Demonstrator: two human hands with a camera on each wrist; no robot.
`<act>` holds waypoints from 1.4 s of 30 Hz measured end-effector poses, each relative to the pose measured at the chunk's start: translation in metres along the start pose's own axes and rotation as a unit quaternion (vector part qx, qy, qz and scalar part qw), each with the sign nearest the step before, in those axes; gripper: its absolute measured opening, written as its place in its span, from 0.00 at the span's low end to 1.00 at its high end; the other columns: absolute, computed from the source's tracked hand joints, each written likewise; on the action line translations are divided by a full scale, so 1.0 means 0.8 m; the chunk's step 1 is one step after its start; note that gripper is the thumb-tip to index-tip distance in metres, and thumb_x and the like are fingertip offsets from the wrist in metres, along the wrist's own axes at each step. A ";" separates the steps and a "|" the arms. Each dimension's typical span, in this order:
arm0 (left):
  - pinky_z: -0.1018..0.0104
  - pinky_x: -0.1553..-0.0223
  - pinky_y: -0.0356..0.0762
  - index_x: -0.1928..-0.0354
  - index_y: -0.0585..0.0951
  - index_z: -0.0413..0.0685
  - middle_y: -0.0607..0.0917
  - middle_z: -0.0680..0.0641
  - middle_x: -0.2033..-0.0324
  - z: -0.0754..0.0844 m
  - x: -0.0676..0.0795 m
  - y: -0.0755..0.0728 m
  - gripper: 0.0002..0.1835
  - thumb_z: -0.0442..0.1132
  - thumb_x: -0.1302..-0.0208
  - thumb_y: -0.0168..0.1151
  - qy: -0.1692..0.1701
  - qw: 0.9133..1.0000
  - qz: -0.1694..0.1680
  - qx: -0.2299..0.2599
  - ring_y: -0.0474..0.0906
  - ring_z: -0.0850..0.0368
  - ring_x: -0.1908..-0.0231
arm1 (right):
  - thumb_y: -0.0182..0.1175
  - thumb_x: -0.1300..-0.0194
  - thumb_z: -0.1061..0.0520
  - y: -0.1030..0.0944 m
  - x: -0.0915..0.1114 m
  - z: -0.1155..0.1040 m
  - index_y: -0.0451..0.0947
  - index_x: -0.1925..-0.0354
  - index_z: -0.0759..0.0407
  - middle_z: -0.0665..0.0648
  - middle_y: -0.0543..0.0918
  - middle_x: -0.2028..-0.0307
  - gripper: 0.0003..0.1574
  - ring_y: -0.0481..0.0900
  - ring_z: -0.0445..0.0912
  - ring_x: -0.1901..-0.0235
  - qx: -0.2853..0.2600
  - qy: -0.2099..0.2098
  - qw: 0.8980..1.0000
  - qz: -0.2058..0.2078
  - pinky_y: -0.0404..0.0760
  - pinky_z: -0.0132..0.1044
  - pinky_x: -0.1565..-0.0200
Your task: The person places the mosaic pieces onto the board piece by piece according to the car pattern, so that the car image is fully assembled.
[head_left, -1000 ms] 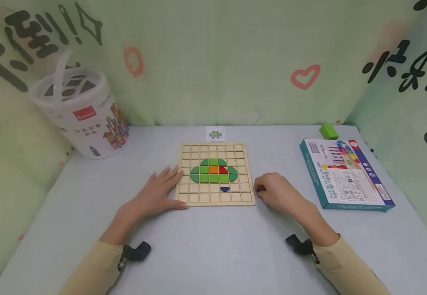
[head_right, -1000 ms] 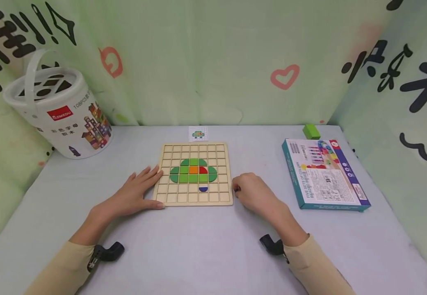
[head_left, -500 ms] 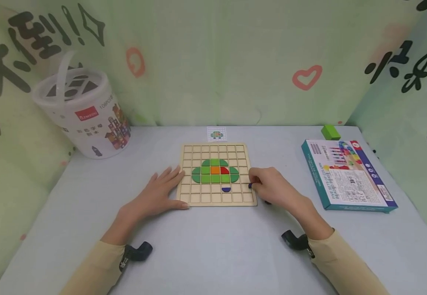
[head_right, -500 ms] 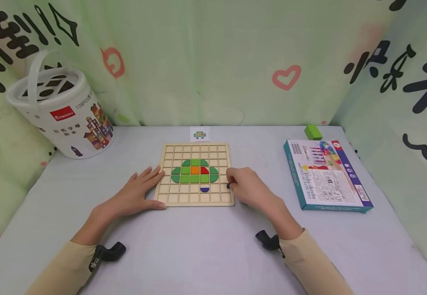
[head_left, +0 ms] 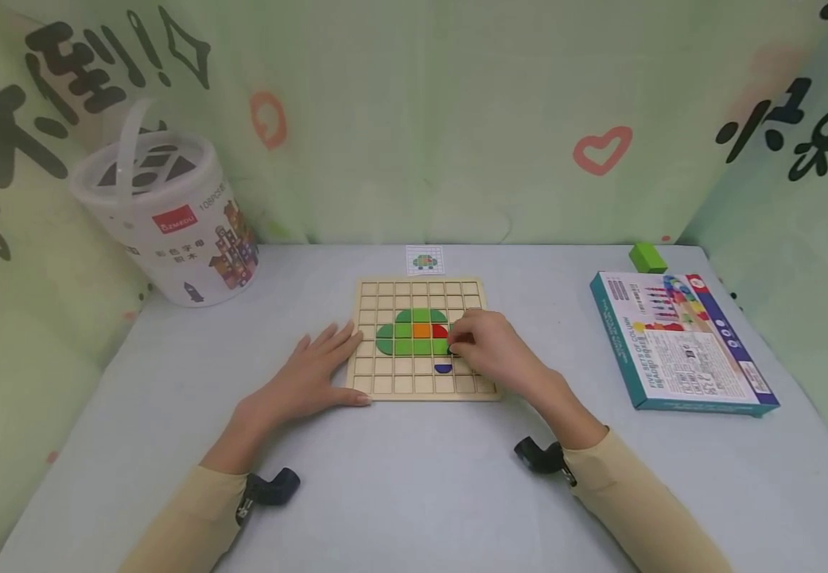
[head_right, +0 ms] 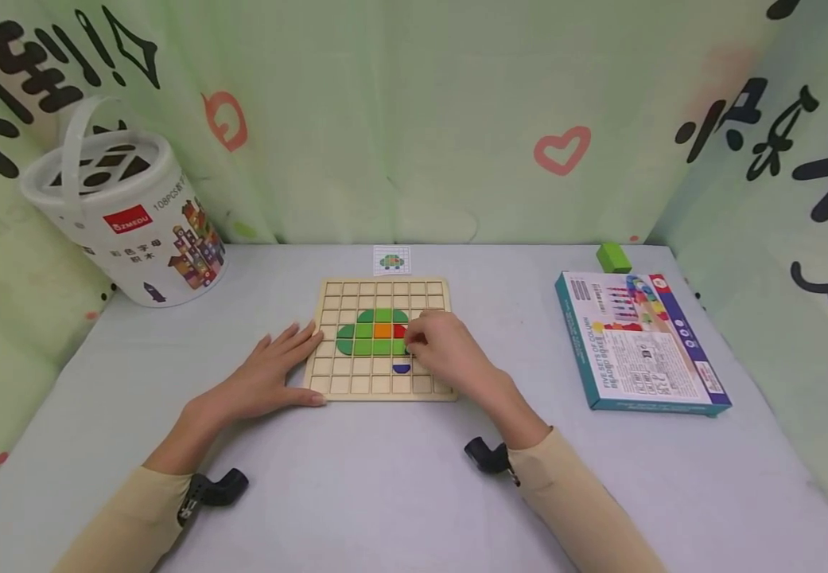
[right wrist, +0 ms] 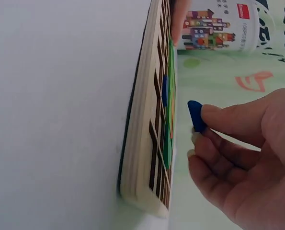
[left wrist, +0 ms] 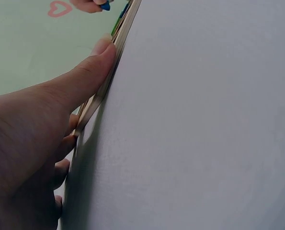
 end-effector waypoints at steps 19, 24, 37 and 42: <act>0.34 0.24 0.39 0.21 0.53 0.54 0.51 0.50 0.21 0.006 -0.002 -0.004 0.57 0.71 0.47 0.66 0.008 1.000 -0.006 0.003 0.41 0.43 0.21 | 0.61 0.38 0.70 0.022 -0.004 -0.014 0.86 0.71 0.57 0.52 0.85 0.69 0.11 0.80 0.45 0.66 0.068 -0.026 0.997 -0.021 0.84 0.39 0.57; 0.34 0.24 0.39 0.21 0.54 0.54 0.51 0.50 0.21 0.003 -0.001 -0.002 0.58 0.71 0.48 0.66 0.007 1.000 -0.004 0.001 0.42 0.43 0.21 | 0.61 0.38 0.69 0.022 -0.003 -0.016 0.87 0.69 0.58 0.52 0.85 0.69 0.11 0.80 0.44 0.66 0.083 -0.031 0.996 -0.016 0.83 0.38 0.59; 0.35 0.24 0.39 0.21 0.53 0.54 0.50 0.50 0.21 0.006 0.001 -0.002 0.57 0.71 0.47 0.66 0.006 1.000 -0.008 -0.002 0.41 0.43 0.21 | 0.58 0.38 0.69 0.012 0.003 -0.007 0.88 0.61 0.59 0.52 0.86 0.64 0.14 0.78 0.44 0.66 0.054 -0.018 0.998 -0.038 0.81 0.35 0.61; 0.35 0.24 0.39 0.21 0.54 0.53 0.51 0.49 0.21 0.006 0.002 -0.003 0.57 0.70 0.47 0.66 0.001 1.000 -0.008 -0.004 0.41 0.42 0.21 | 0.58 0.36 0.68 -0.008 0.015 0.008 0.87 0.57 0.62 0.56 0.87 0.62 0.13 0.76 0.46 0.66 0.058 0.002 0.997 -0.046 0.79 0.36 0.61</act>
Point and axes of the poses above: each hand's wrist, its own x-axis away from the middle knuckle, its own y-axis out of the palm, z = x × y, the point moved 4 cm from there along -x, towards the middle knuckle
